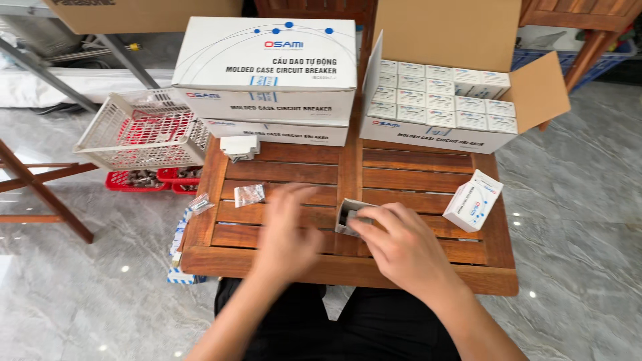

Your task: The person unboxes molded case circuit breakers from small individual boxes and places the units into a larger shipping carton. The person also handles small clear plastic bags containing screws.

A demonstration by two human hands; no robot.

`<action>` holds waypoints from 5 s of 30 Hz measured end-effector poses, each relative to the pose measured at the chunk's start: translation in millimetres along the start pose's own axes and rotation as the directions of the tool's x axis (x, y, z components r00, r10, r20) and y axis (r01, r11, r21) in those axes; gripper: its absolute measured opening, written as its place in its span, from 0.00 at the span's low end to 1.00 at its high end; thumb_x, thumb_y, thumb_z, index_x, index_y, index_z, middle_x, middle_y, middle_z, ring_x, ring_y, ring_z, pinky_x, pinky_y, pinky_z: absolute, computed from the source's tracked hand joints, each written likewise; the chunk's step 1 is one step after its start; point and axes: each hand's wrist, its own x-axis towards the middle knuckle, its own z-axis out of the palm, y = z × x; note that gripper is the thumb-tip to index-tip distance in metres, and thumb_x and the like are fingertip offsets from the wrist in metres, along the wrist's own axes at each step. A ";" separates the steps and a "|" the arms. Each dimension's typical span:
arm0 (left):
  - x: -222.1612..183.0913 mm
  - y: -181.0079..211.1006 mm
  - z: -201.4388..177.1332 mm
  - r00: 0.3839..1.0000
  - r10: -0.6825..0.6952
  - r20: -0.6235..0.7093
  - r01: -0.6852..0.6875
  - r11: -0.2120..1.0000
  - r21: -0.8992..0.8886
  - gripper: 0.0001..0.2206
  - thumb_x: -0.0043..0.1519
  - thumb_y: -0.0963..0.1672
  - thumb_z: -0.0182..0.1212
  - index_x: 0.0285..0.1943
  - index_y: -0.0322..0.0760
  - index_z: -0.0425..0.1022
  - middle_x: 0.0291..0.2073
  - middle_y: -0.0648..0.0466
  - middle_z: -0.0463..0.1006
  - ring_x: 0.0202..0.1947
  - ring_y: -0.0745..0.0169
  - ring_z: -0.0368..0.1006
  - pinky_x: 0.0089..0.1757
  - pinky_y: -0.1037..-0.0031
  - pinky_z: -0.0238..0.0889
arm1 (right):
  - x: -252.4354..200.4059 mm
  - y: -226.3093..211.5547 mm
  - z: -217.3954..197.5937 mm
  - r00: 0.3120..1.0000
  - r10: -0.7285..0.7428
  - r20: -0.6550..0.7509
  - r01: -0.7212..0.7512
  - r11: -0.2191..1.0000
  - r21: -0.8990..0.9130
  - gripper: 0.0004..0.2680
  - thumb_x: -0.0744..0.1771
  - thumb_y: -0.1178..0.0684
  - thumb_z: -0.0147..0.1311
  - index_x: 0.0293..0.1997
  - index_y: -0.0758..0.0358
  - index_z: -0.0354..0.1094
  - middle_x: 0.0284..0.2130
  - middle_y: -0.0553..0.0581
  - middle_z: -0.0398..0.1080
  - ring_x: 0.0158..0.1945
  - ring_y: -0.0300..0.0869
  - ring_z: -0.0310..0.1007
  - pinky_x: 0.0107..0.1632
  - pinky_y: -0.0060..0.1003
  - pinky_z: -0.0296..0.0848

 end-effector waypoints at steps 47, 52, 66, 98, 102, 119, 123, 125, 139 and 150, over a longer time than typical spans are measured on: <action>-12.6 111.0 -54.7 0.661 -0.536 0.525 0.746 0.542 -0.387 0.11 0.62 0.45 0.75 0.52 0.41 0.91 0.41 0.57 0.98 0.44 0.68 0.96 0.48 0.79 0.87 | -21.6 -74.2 -18.0 0.782 0.611 0.123 -0.408 0.353 0.842 0.05 0.64 0.65 0.71 0.40 0.63 0.86 0.36 0.56 0.86 0.39 0.39 0.87 0.42 0.28 0.86; -21.0 94.7 -27.0 0.680 -0.518 0.519 0.708 0.278 -0.649 0.10 0.61 0.40 0.77 0.49 0.29 0.91 0.41 0.44 0.95 0.42 0.58 0.92 0.50 0.70 0.90 | -18.6 -65.2 -25.0 0.847 0.531 0.029 -0.362 0.536 0.762 0.06 0.64 0.64 0.72 0.37 0.57 0.86 0.39 0.52 0.87 0.42 0.38 0.89 0.48 0.26 0.87; -14.3 87.2 -17.0 0.670 -0.522 0.528 0.705 0.226 -0.672 0.16 0.62 0.40 0.75 0.57 0.25 0.89 0.36 0.41 0.94 0.41 0.56 0.92 0.52 0.71 0.87 | -9.7 -57.6 -31.8 0.887 0.459 -0.050 -0.310 0.673 0.672 0.07 0.64 0.65 0.69 0.40 0.57 0.84 0.37 0.53 0.85 0.38 0.38 0.87 0.42 0.28 0.86; 18.5 51.2 -1.5 0.868 -0.440 0.229 0.494 0.809 -0.320 0.11 0.61 0.40 0.73 0.52 0.38 0.89 0.39 0.48 0.88 0.47 0.51 0.89 0.47 0.68 0.86 | 49.5 -38.9 -2.8 0.850 0.520 0.082 -0.509 0.851 -0.126 0.05 0.67 0.51 0.66 0.38 0.39 0.76 0.25 0.40 0.79 0.36 0.40 0.81 0.36 0.39 0.81; 14.3 50.1 0.0 0.933 -0.319 0.168 0.353 0.901 -0.251 0.14 0.57 0.41 0.76 0.52 0.40 0.85 0.44 0.49 0.85 0.48 0.47 0.89 0.46 0.59 0.87 | 44.4 -37.0 -6.0 0.804 0.586 0.102 -0.595 0.791 0.144 0.07 0.66 0.54 0.68 0.39 0.37 0.82 0.32 0.43 0.85 0.37 0.45 0.86 0.37 0.40 0.84; 19.5 48.9 -2.3 0.969 -0.047 0.244 0.069 0.994 -0.082 0.17 0.68 0.42 0.66 0.67 0.48 0.77 0.63 0.52 0.77 0.58 0.38 0.84 0.51 0.50 0.83 | 2.5 1.9 8.5 0.899 0.438 -0.010 -0.325 0.680 0.657 0.12 0.67 0.58 0.67 0.56 0.52 0.87 0.54 0.55 0.87 0.56 0.51 0.88 0.56 0.48 0.85; 13.5 34.9 2.6 0.964 -0.050 0.262 0.071 0.995 -0.070 0.13 0.68 0.41 0.63 0.60 0.50 0.83 0.60 0.54 0.81 0.55 0.44 0.87 0.50 0.53 0.85 | 6.0 -2.8 -0.6 0.930 0.367 0.020 -0.293 0.707 0.644 0.17 0.62 0.57 0.74 0.59 0.53 0.86 0.57 0.62 0.85 0.59 0.59 0.85 0.58 0.55 0.84; 14.4 39.1 -1.3 0.967 -0.038 0.252 0.070 0.991 -0.118 0.14 0.66 0.41 0.67 0.61 0.47 0.84 0.60 0.52 0.82 0.54 0.44 0.87 0.47 0.58 0.85 | 2.5 0.4 6.4 0.923 0.385 -0.009 -0.287 0.702 0.652 0.16 0.64 0.58 0.73 0.58 0.54 0.86 0.56 0.63 0.86 0.57 0.58 0.86 0.57 0.53 0.84; 16.4 21.4 8.0 0.962 0.157 0.225 -0.162 0.987 0.007 0.15 0.71 0.46 0.68 0.66 0.46 0.84 0.58 0.52 0.83 0.47 0.50 0.88 0.44 0.61 0.86 | -13.7 18.6 25.8 0.960 0.255 -0.112 -0.157 0.829 0.536 0.13 0.68 0.57 0.69 0.59 0.49 0.86 0.60 0.57 0.84 0.58 0.53 0.85 0.56 0.47 0.86; 7.5 20.3 13.3 0.971 0.180 0.155 -0.199 0.973 0.118 0.13 0.73 0.44 0.62 0.65 0.50 0.84 0.56 0.57 0.83 0.40 0.52 0.89 0.36 0.64 0.84 | -14.1 18.1 25.1 0.971 0.211 -0.114 -0.133 0.869 0.477 0.13 0.70 0.55 0.64 0.62 0.48 0.84 0.62 0.56 0.83 0.57 0.53 0.86 0.54 0.46 0.86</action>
